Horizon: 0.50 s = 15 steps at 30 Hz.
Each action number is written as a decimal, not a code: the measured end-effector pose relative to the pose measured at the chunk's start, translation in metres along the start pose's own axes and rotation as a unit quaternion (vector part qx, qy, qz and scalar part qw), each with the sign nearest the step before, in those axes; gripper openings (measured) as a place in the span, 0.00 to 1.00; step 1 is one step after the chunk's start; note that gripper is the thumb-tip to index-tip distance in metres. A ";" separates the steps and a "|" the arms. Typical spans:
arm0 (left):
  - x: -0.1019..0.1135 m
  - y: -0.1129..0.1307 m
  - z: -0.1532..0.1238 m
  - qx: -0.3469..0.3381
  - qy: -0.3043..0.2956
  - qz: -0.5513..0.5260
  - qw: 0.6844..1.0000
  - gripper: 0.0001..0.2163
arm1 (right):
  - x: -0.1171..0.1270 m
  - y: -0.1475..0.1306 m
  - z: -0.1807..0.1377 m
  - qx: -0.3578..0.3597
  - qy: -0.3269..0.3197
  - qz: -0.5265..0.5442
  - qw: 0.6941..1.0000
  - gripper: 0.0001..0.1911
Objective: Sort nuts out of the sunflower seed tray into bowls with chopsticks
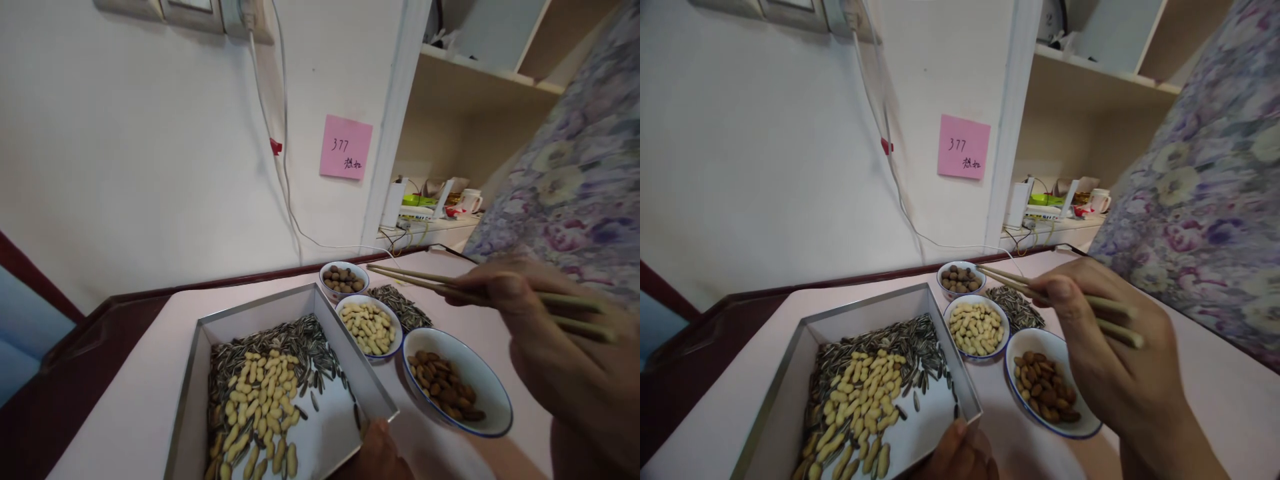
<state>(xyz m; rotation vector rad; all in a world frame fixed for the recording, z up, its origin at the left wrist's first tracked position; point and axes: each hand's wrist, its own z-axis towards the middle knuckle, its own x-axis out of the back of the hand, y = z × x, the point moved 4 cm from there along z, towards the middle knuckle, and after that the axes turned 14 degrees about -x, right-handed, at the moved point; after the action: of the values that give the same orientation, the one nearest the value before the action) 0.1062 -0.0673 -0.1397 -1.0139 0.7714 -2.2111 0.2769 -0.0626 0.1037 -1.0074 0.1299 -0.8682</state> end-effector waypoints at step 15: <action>0.007 -0.001 0.003 -0.066 -0.069 -0.043 0.995 0.10 | -0.051 -0.002 -0.027 -0.027 -0.275 0.044 0.960 0.19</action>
<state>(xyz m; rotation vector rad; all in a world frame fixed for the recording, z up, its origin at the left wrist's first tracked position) 0.1040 -0.0728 -0.1343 -1.2720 0.8346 -2.1576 0.2291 -0.0465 0.0763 -1.2508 -0.2744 -0.4791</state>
